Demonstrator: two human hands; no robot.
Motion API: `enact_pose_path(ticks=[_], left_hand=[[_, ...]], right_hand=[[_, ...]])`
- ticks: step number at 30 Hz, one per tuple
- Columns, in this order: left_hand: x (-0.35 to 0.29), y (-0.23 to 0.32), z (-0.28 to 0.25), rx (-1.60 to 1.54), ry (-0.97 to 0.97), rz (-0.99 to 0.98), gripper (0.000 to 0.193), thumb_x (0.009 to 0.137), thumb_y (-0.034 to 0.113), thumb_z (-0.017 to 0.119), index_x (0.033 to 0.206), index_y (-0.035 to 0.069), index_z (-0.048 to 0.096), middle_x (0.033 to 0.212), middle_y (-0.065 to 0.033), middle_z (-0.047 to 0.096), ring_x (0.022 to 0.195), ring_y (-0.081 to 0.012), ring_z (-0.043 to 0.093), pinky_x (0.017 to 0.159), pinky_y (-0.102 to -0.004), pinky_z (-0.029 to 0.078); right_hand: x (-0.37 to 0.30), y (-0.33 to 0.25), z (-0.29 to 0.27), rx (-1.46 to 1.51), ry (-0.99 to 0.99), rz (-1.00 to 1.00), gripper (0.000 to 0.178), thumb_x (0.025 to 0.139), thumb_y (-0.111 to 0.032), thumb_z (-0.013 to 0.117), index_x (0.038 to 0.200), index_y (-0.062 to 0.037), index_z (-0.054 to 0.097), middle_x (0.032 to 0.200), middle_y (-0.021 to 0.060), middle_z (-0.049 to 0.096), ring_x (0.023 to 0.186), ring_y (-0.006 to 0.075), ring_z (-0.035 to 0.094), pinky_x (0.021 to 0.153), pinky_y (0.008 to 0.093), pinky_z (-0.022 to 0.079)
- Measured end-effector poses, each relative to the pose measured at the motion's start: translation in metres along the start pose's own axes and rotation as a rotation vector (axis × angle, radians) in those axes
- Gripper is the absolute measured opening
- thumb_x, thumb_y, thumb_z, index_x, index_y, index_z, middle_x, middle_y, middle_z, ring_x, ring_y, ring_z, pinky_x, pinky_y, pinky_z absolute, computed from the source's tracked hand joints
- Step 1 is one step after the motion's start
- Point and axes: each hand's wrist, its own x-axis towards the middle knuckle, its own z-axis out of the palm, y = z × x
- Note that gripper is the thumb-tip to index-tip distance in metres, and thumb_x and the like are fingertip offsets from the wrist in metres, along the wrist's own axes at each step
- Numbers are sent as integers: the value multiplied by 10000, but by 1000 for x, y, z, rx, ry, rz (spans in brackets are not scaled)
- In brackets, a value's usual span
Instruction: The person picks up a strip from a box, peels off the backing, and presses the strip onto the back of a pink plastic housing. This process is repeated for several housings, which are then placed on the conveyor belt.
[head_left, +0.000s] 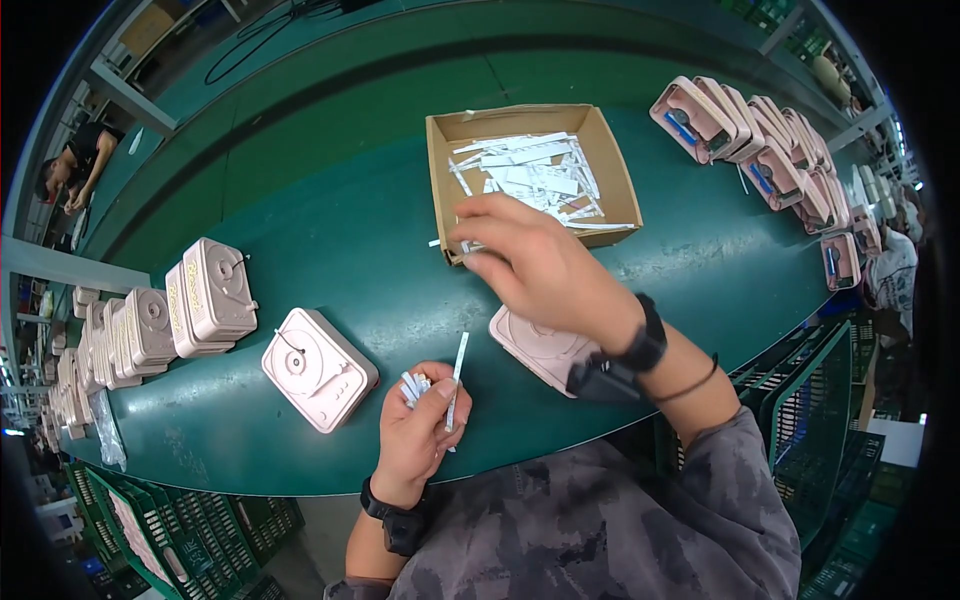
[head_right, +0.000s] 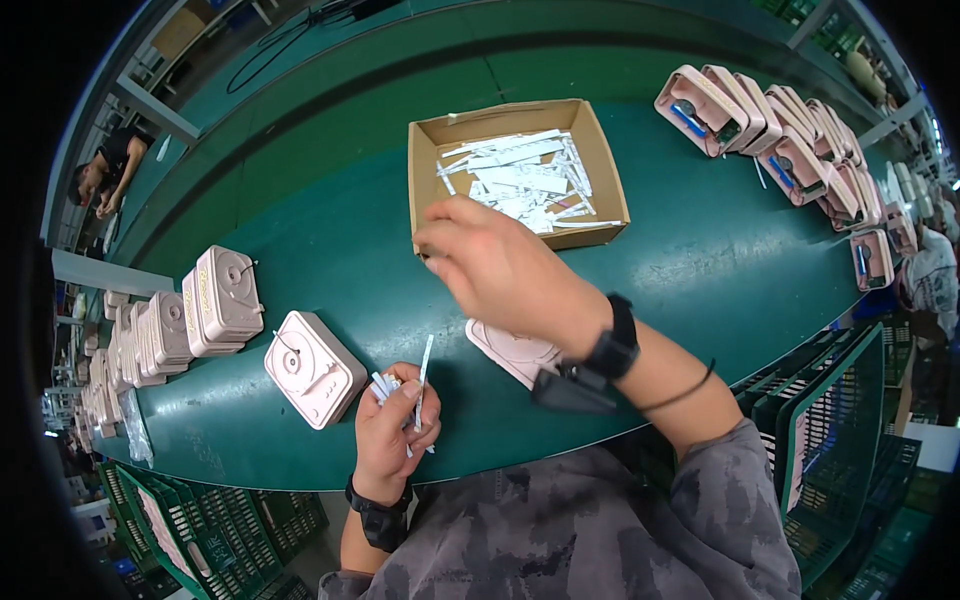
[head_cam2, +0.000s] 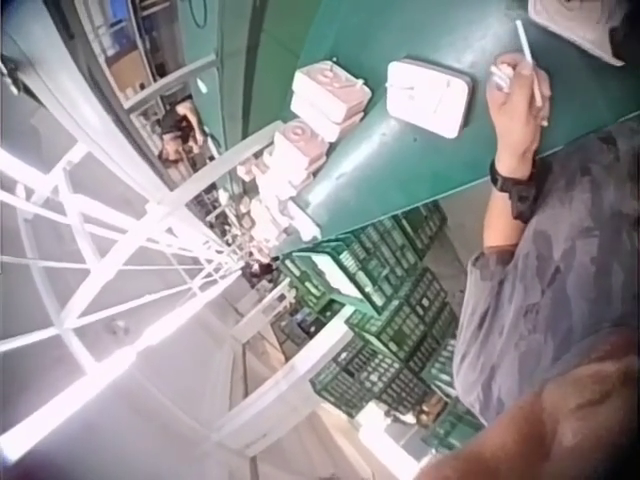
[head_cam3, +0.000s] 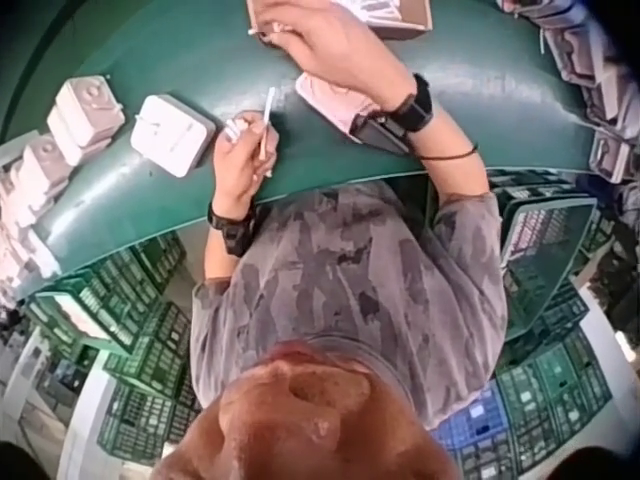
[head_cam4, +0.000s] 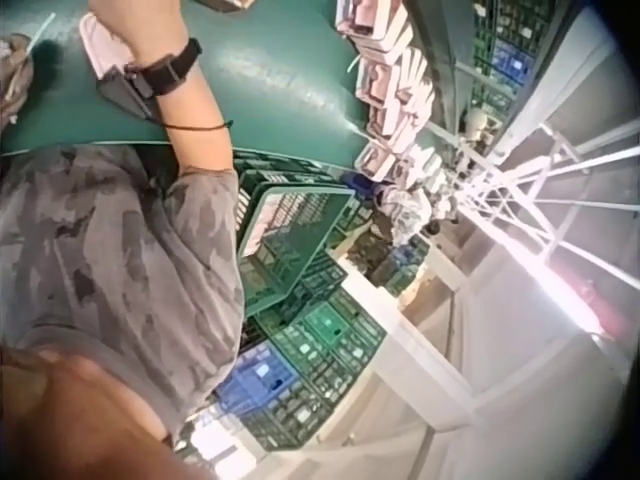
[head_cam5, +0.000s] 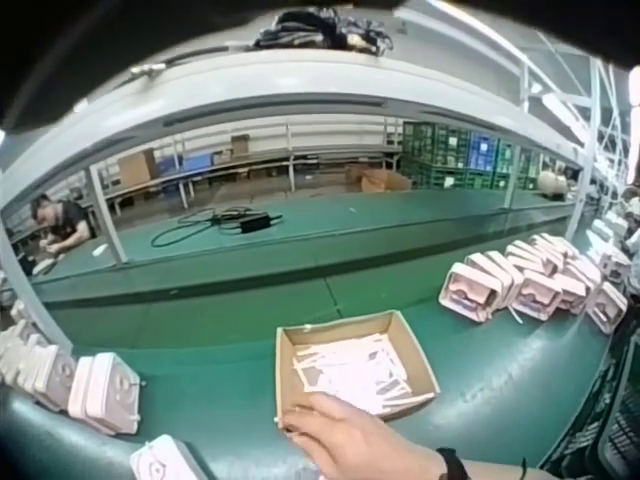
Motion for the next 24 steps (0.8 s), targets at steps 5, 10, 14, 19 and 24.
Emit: enact_pose_path(ticks=[5,10,14,19,24], left_hand=[[3,0,6,161,-52,-4,98,1025,96,588,1074,12,603,767,-77,628,521,-50,420,432,-221,295],[6,-1,23,73,17,11,127,1014,82,609,1110,0,619,787,-82,643,516,-45,420,416,-218,293],[13,-10,41,121,72,84,127,1000,94,628,1084,2,604,818,-88,642,490,-37,368,411,-205,288],[17,-21,50,105,114,54,140,1000,99,640,1099,1,625,827,-66,643,485,-34,372,409,-207,291],[11,-25,53,239,160,145,141,1009,121,640,1085,2,647,805,-32,628,486,-33,375,412,-215,293]], right_hand=[[-49,-52,-8,-2,-198,31,147,885,-77,736,1019,-30,700,1081,119,696,890,269,696,792,351,559],[-84,-55,-16,170,-223,262,156,844,-82,782,978,-46,713,994,85,706,821,263,695,725,344,557],[-104,-58,-13,314,14,446,154,813,-77,805,939,-52,720,913,68,696,752,253,684,653,342,542],[-121,-60,1,-134,224,99,162,786,-61,814,920,-46,724,899,63,690,713,245,669,626,334,530],[-125,-60,-8,-131,118,-4,194,826,-126,781,987,-48,704,902,72,664,798,265,656,679,367,527]])
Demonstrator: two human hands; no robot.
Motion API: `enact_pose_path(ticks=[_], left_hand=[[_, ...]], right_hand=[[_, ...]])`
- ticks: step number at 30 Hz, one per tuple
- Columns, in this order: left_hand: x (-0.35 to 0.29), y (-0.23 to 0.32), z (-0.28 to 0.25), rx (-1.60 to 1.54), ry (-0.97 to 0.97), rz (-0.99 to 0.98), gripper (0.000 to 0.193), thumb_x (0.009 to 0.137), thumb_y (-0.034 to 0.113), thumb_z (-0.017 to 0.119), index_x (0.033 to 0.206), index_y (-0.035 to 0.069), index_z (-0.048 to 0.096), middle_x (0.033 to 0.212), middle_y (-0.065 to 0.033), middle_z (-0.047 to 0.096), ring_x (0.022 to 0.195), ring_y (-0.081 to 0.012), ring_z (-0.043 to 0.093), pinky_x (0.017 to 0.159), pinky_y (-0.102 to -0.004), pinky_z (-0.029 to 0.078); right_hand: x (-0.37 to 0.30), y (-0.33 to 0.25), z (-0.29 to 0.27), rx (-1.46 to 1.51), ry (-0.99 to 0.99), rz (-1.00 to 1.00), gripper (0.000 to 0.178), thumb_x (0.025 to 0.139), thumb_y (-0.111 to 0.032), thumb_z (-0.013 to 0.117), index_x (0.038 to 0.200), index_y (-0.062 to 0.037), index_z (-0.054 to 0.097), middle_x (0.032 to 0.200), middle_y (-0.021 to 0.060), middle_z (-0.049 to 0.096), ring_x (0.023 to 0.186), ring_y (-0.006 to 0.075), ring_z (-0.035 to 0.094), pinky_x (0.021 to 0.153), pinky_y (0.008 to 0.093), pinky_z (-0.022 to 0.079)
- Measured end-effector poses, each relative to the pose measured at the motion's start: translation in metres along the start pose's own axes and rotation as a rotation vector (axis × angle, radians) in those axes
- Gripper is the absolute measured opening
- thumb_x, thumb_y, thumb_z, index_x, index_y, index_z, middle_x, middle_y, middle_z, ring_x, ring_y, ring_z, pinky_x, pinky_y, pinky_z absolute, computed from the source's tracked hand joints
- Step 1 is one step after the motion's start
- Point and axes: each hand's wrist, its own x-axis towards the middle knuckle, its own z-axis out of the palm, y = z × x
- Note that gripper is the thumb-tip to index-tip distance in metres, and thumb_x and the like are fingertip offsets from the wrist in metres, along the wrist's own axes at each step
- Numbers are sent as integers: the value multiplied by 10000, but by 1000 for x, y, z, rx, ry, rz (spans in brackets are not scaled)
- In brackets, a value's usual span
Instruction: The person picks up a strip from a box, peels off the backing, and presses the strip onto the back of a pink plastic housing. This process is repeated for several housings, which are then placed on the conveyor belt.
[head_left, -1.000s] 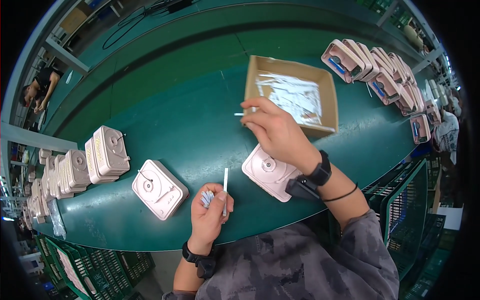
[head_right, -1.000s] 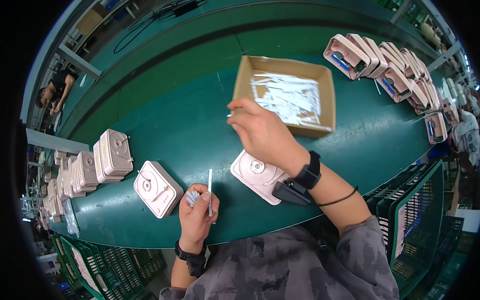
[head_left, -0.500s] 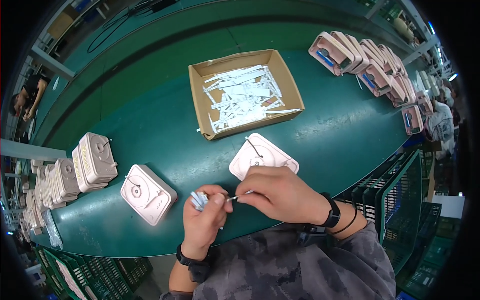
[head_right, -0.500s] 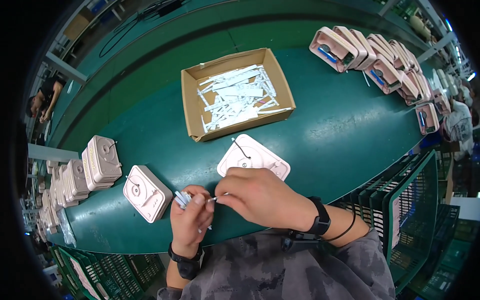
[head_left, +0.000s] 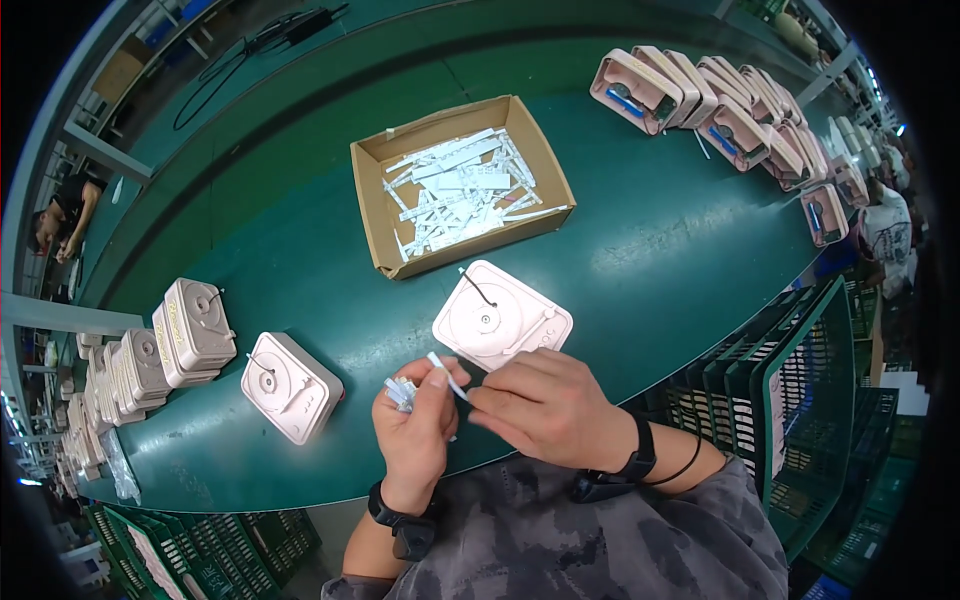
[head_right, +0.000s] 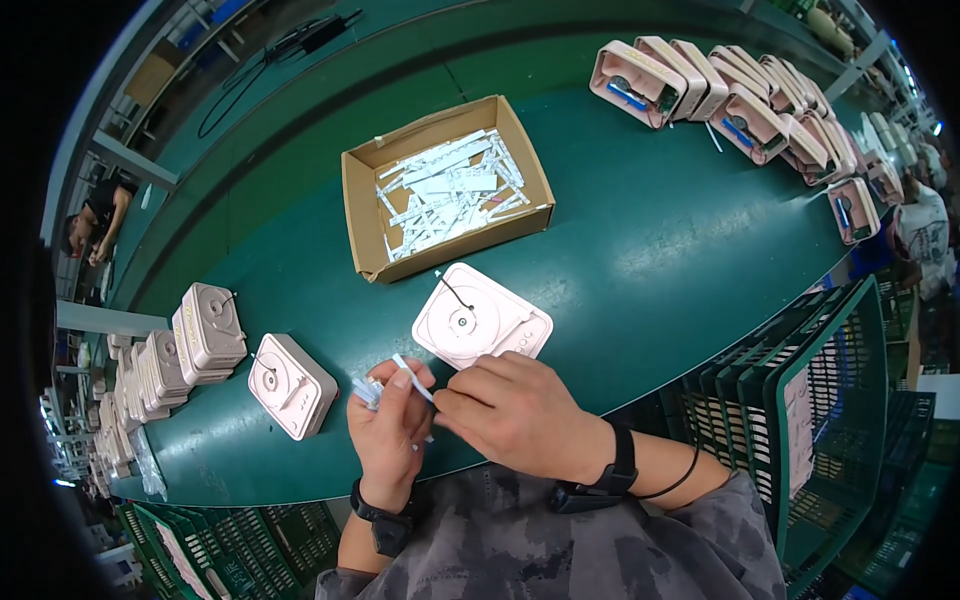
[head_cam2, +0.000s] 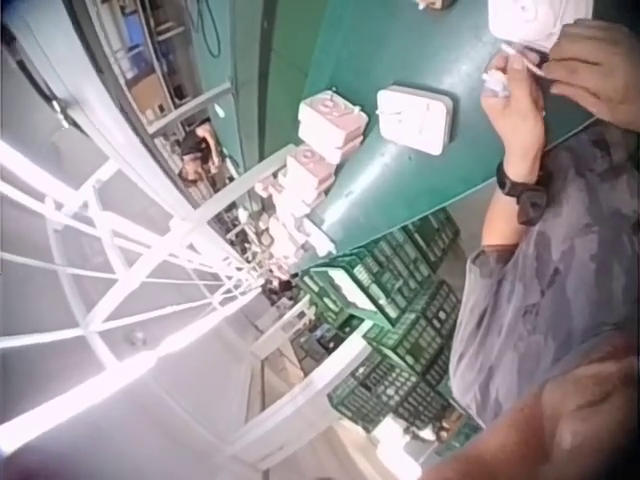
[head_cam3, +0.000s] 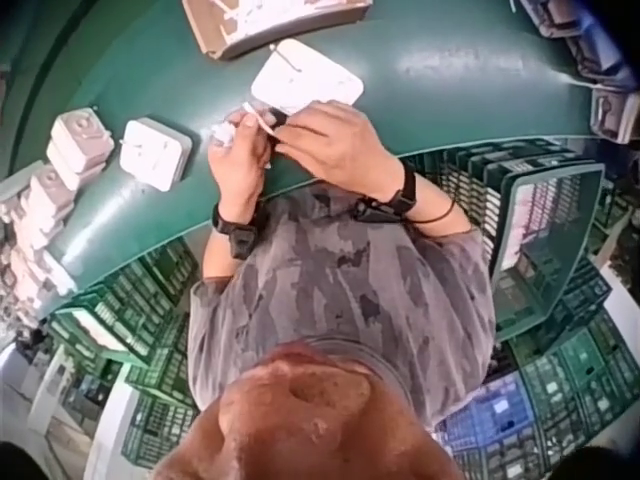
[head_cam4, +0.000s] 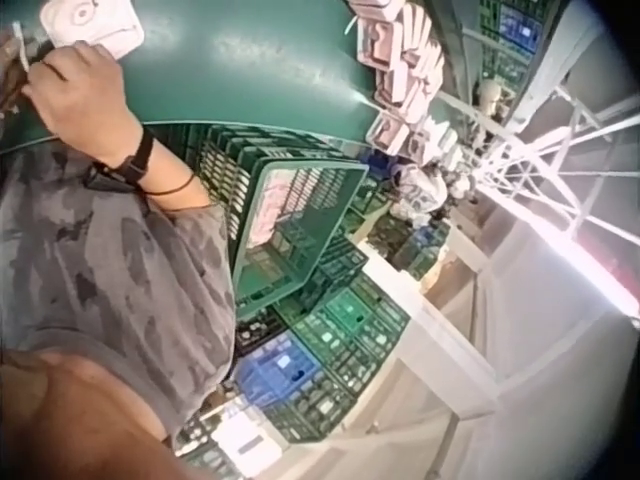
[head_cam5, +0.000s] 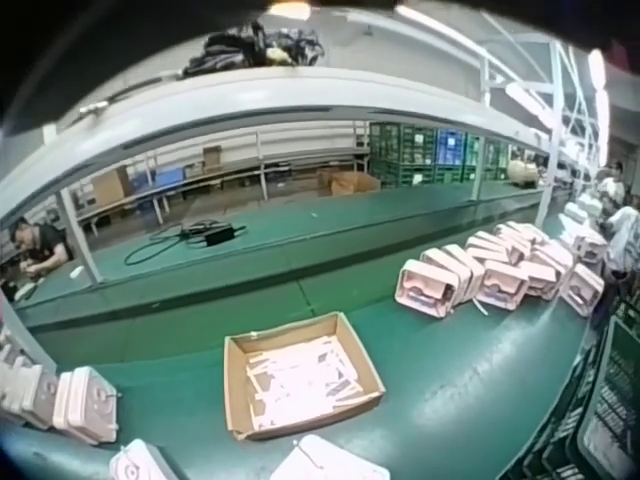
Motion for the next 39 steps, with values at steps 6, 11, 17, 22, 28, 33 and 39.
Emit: enact_pose_path(ticks=[6,11,17,22,28,33,39], left_hand=[[15,-3,-17,249,76,187,147,1016,135,644,1051,-7,668,799,-19,638,544,-34,444,482,-206,356],[29,-6,-11,515,18,389,133,1005,101,663,1044,-25,682,844,-30,680,718,-64,585,644,-209,463],[51,-11,-5,543,-2,341,120,985,69,689,1040,-38,691,896,-44,716,813,-94,641,728,-235,514],[52,-13,-9,549,-52,248,116,978,66,700,1031,-37,703,877,-48,717,792,-89,634,694,-236,510],[41,-3,-4,737,-89,287,88,954,43,718,999,-32,718,836,-33,705,729,-69,603,636,-238,494],[39,-1,3,887,-160,442,74,929,23,737,978,-30,722,802,-14,687,698,-54,570,618,-229,479],[37,-8,-2,769,-82,307,83,904,7,752,973,-28,723,782,-48,699,681,-87,603,612,-244,486]], right_hand=[[44,42,-23,-42,84,211,216,802,-95,782,999,-29,722,925,91,662,886,303,644,760,402,528],[61,61,13,-177,-58,243,169,832,-101,744,992,-49,736,897,75,630,916,295,603,783,401,520],[50,59,26,-140,-44,189,82,843,-97,723,912,-56,711,895,72,605,894,294,583,766,401,507],[39,51,15,-59,-109,191,56,846,-77,710,879,-52,673,914,74,595,888,298,573,771,395,500],[24,45,7,-13,-123,217,66,846,-57,703,891,-45,656,923,75,592,887,300,569,775,392,496],[24,47,6,49,-117,225,76,842,-52,708,892,-43,651,935,76,594,890,298,570,783,389,494],[22,50,9,28,-126,162,19,866,-65,657,875,-55,643,926,64,579,894,282,549,809,394,473]])
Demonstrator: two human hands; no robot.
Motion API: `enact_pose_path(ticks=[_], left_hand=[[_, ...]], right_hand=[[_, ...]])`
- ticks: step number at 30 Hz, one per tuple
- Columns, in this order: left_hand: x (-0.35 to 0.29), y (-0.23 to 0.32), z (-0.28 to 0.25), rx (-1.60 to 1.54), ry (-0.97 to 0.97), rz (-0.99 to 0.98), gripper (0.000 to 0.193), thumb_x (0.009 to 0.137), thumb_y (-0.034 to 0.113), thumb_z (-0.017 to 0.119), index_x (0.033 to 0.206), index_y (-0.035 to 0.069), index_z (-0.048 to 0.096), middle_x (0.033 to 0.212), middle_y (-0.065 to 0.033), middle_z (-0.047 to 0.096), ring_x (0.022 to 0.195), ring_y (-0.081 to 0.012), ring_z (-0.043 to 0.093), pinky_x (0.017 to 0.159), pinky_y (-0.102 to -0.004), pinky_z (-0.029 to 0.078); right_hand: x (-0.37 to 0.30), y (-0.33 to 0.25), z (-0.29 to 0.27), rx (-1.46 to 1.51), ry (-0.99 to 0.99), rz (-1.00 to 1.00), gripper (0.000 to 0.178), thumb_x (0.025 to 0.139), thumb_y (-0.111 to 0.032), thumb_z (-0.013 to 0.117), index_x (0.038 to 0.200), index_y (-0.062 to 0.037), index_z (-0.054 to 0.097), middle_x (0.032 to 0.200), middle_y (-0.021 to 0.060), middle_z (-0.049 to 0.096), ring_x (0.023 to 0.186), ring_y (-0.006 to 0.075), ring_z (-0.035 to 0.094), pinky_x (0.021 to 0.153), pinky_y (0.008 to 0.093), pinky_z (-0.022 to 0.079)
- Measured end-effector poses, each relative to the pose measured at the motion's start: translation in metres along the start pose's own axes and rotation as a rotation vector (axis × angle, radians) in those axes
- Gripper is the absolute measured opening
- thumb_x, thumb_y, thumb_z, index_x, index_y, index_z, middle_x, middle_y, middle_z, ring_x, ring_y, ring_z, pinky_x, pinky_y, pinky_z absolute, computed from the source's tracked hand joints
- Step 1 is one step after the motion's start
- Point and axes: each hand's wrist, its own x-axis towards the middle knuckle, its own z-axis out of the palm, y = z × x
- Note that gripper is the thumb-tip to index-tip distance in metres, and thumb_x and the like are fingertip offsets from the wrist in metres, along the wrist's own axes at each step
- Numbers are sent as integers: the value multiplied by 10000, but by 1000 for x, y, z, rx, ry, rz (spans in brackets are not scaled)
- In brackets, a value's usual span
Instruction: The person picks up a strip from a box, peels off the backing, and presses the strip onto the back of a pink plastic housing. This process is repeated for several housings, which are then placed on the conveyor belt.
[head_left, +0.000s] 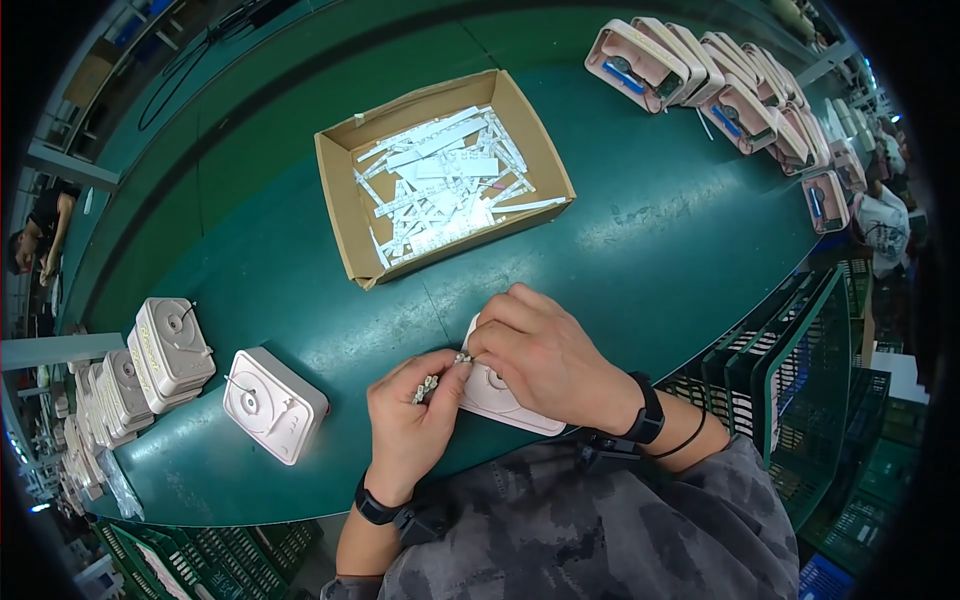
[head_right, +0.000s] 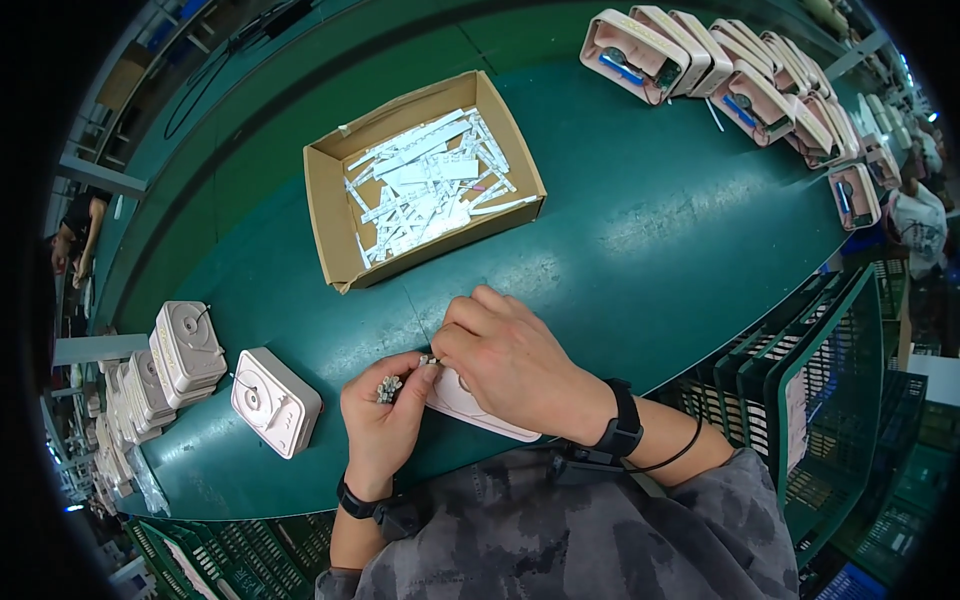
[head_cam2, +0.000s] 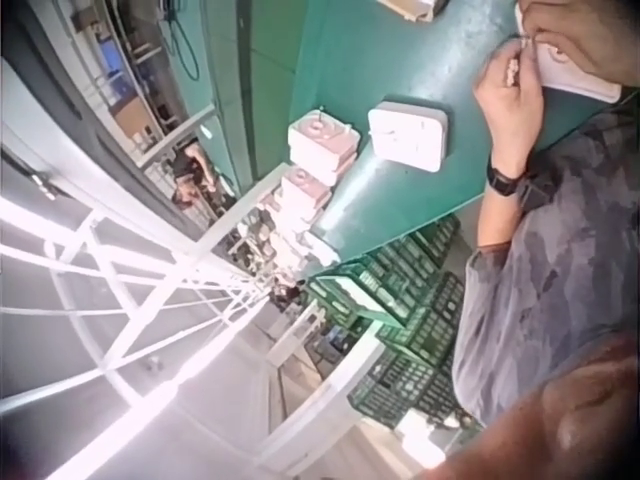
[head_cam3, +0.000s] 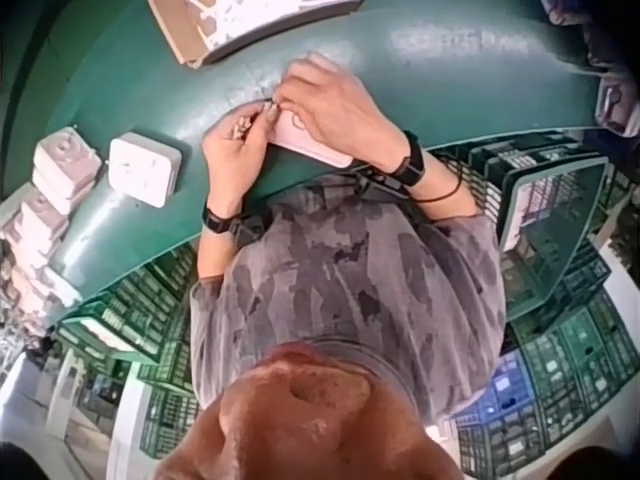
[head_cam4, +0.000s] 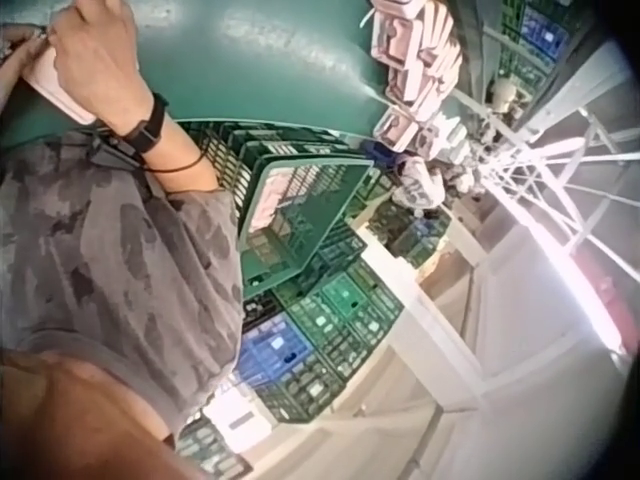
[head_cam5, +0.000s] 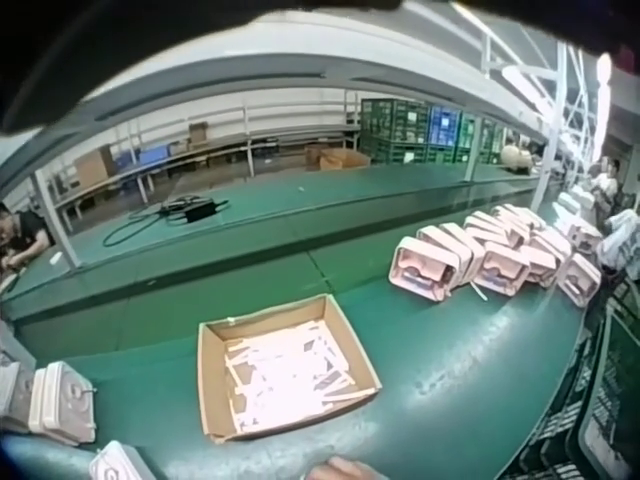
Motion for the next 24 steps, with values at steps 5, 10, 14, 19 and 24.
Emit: enact_pose_path(ticks=[5,10,14,19,24], left_hand=[[2,10,-3,63,-28,76,91,881,-3,764,962,-26,728,787,-90,714,670,-128,638,610,-263,497],[5,18,-5,123,-75,132,99,866,-13,767,959,-20,735,795,-101,720,664,-141,644,610,-270,502],[6,21,-6,176,-98,138,111,858,-20,766,965,-15,738,798,-108,720,661,-153,650,611,-276,506],[0,21,-7,155,-15,119,112,857,-28,756,967,-13,740,803,-112,719,659,-169,660,608,-285,507],[2,20,-10,248,-91,159,130,854,-40,738,979,-6,742,794,-117,705,659,-200,669,606,-300,506]], right_hand=[[-2,-2,-1,13,-1,9,19,861,-68,645,868,-54,635,932,64,579,901,278,545,815,392,468],[0,-2,-4,32,-39,36,55,851,-44,668,877,-48,619,944,79,577,913,291,557,832,389,475],[-2,-2,-4,56,-49,36,48,862,-55,643,879,-49,598,951,85,563,920,295,539,840,399,458],[-2,0,-6,78,-67,70,88,863,-31,662,904,-40,585,977,100,555,926,318,536,843,415,465],[-2,-1,-7,50,-87,65,78,875,-46,652,903,-46,579,971,100,545,930,316,528,841,406,456]])
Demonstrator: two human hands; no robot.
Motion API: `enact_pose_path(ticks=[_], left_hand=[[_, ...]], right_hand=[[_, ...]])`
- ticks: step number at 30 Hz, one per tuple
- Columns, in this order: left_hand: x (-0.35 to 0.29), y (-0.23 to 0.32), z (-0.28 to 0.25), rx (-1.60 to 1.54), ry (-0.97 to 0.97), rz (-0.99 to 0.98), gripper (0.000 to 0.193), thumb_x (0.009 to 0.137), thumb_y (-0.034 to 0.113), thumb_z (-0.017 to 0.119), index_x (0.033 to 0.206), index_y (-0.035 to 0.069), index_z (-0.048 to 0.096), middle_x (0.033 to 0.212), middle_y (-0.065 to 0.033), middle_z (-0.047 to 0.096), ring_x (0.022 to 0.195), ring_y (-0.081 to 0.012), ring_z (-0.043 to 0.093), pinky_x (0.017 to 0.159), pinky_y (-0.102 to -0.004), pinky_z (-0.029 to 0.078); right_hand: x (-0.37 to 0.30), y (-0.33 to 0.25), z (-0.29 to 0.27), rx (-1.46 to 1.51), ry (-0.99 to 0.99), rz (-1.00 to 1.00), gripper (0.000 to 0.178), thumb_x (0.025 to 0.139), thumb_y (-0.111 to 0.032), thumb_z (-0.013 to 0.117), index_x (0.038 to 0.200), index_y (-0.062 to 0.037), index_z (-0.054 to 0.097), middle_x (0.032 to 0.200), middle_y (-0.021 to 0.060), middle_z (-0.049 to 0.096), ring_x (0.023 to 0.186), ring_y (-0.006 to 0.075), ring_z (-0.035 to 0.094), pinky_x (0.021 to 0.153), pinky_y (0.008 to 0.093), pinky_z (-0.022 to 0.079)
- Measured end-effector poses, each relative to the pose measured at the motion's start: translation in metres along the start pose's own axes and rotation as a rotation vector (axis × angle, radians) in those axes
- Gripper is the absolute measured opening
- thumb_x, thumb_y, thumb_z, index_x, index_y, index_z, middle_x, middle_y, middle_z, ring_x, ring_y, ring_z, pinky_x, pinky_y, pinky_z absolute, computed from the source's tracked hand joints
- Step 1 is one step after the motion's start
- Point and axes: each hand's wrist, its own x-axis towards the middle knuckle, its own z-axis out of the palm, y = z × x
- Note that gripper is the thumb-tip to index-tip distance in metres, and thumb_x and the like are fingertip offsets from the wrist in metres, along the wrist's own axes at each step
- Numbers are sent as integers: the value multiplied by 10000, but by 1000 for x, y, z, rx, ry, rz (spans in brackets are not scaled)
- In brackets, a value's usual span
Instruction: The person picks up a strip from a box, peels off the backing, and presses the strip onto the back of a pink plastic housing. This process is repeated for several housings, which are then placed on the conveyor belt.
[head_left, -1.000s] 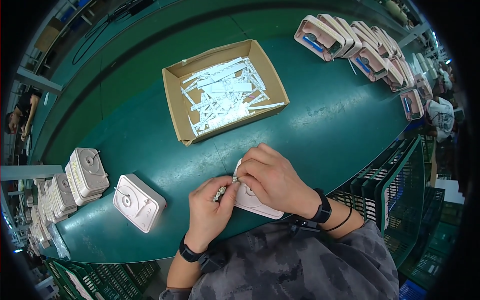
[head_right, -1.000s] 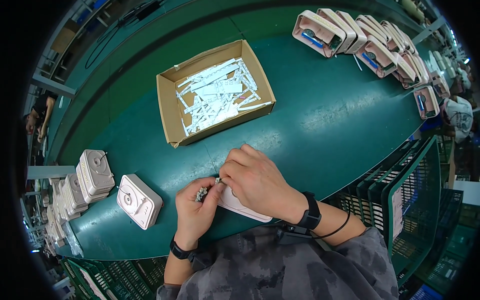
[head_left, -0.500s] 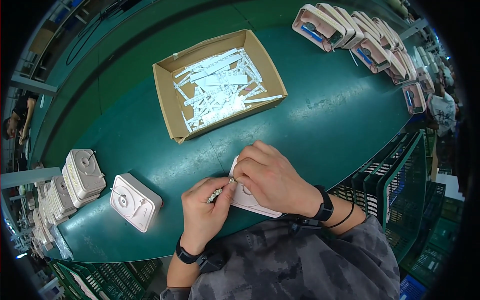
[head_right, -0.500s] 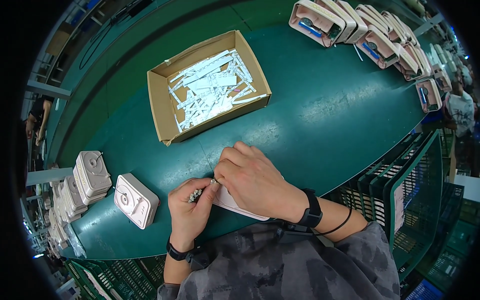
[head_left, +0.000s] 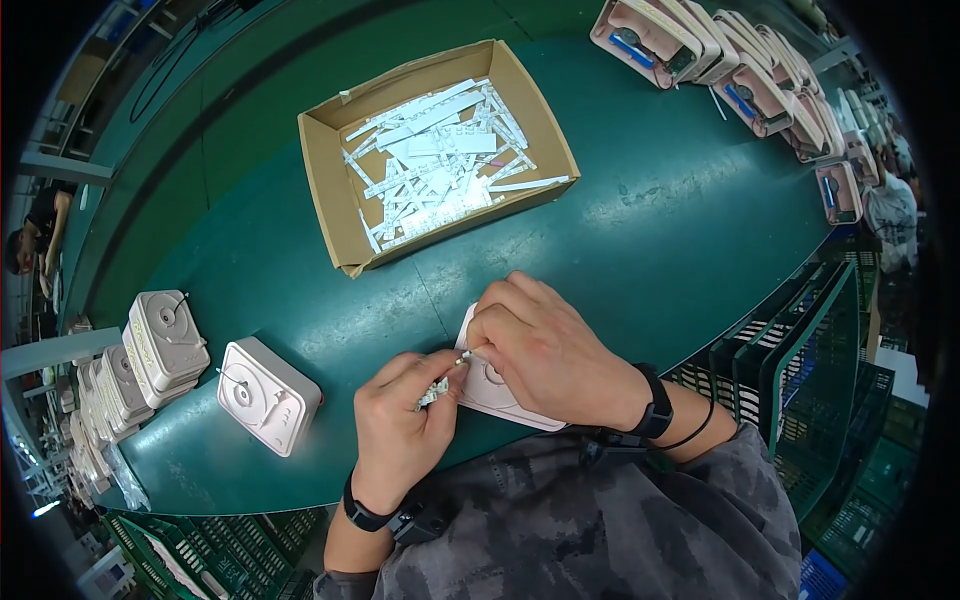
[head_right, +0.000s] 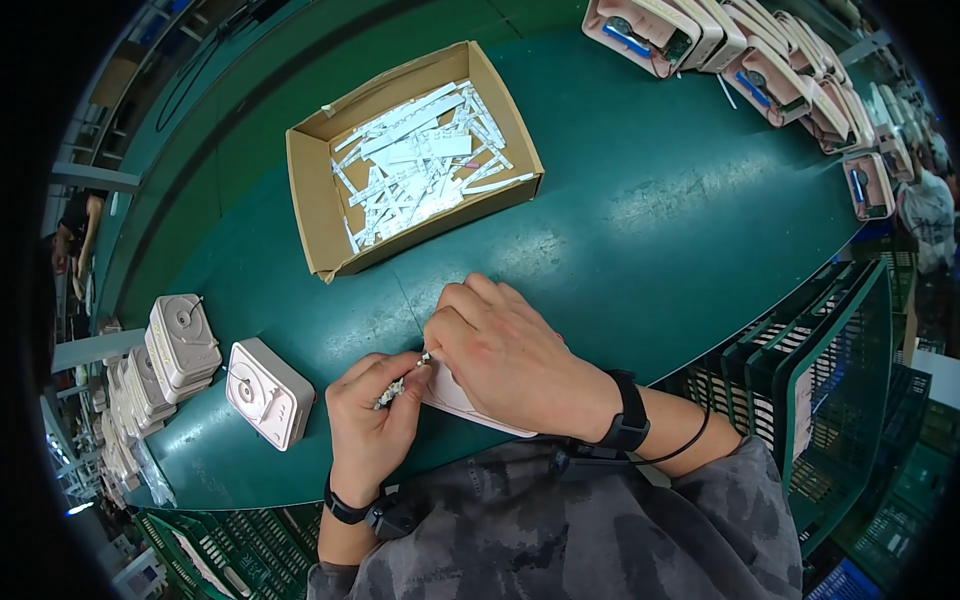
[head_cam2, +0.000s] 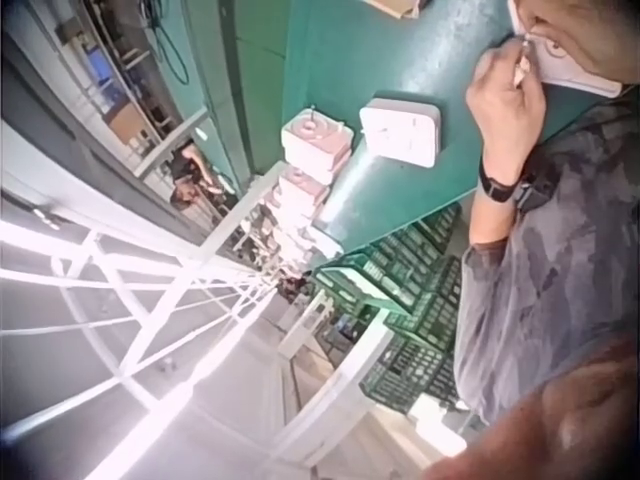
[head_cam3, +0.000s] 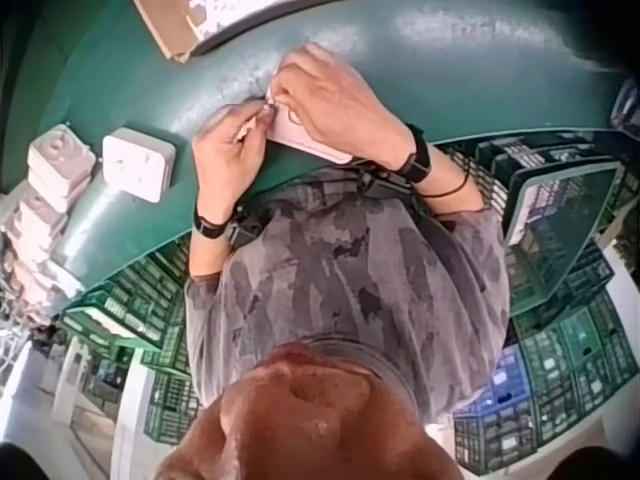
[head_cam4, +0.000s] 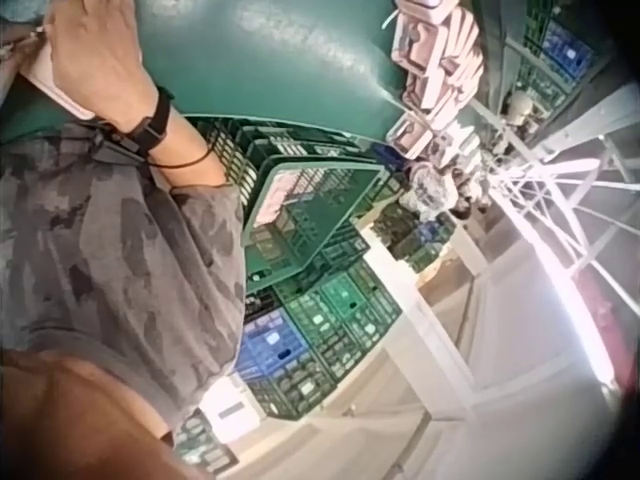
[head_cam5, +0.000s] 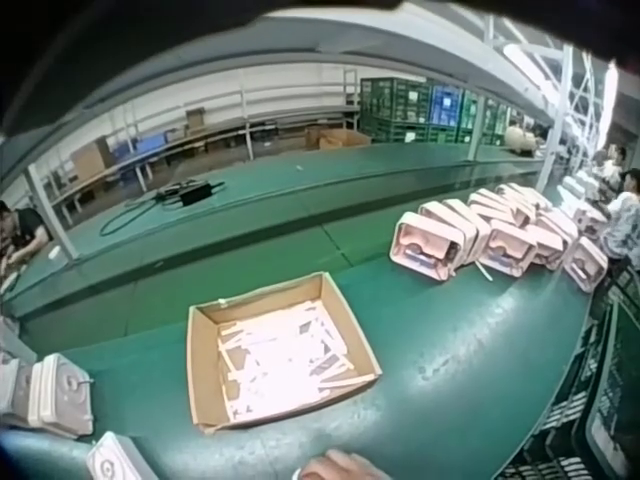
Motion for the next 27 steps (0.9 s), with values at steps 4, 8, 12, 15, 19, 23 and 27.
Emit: enact_pose_path(ticks=[4,8,12,15,19,23,27], left_hand=[[3,2,0,55,-41,18,147,852,-51,723,990,-1,741,786,-117,689,661,-222,668,611,-310,507],[4,3,0,45,-57,2,162,848,-67,709,994,-4,737,787,-116,675,674,-234,666,626,-316,511],[2,2,-2,11,-74,-25,197,827,-79,693,1003,0,733,818,-123,673,703,-261,672,646,-333,529],[2,0,-2,14,-94,-17,248,794,-78,683,1017,19,733,863,-135,679,735,-300,686,659,-363,554],[3,-2,-2,61,-83,34,259,784,-81,681,1013,28,729,895,-127,681,735,-299,686,647,-363,555],[1,-1,1,176,-56,84,293,756,-89,669,1011,45,718,928,-117,683,734,-295,685,633,-360,558],[2,0,6,227,-33,130,330,724,-96,652,1013,54,704,940,-104,681,734,-288,686,621,-358,560]], right_hand=[[0,-2,3,-45,21,-44,67,887,-48,636,920,-50,578,968,100,542,925,309,528,834,403,454],[1,-1,3,-66,38,-73,94,871,-54,637,943,-53,577,970,98,543,925,302,530,830,404,455],[1,-1,1,-86,22,-91,130,844,-67,646,951,-54,573,973,95,545,926,301,531,826,401,456],[0,-1,2,-98,19,-95,153,824,-72,655,954,-57,575,976,94,547,926,298,533,823,398,458],[-1,-2,5,-152,35,-108,175,809,-70,670,957,-61,577,973,92,548,923,293,536,816,396,460],[-1,-2,8,-165,72,-107,193,798,-65,690,953,-63,576,961,91,547,912,289,540,807,396,461],[-3,-3,11,-151,113,-95,207,791,-64,707,945,-63,569,945,90,544,892,288,542,798,397,459]])
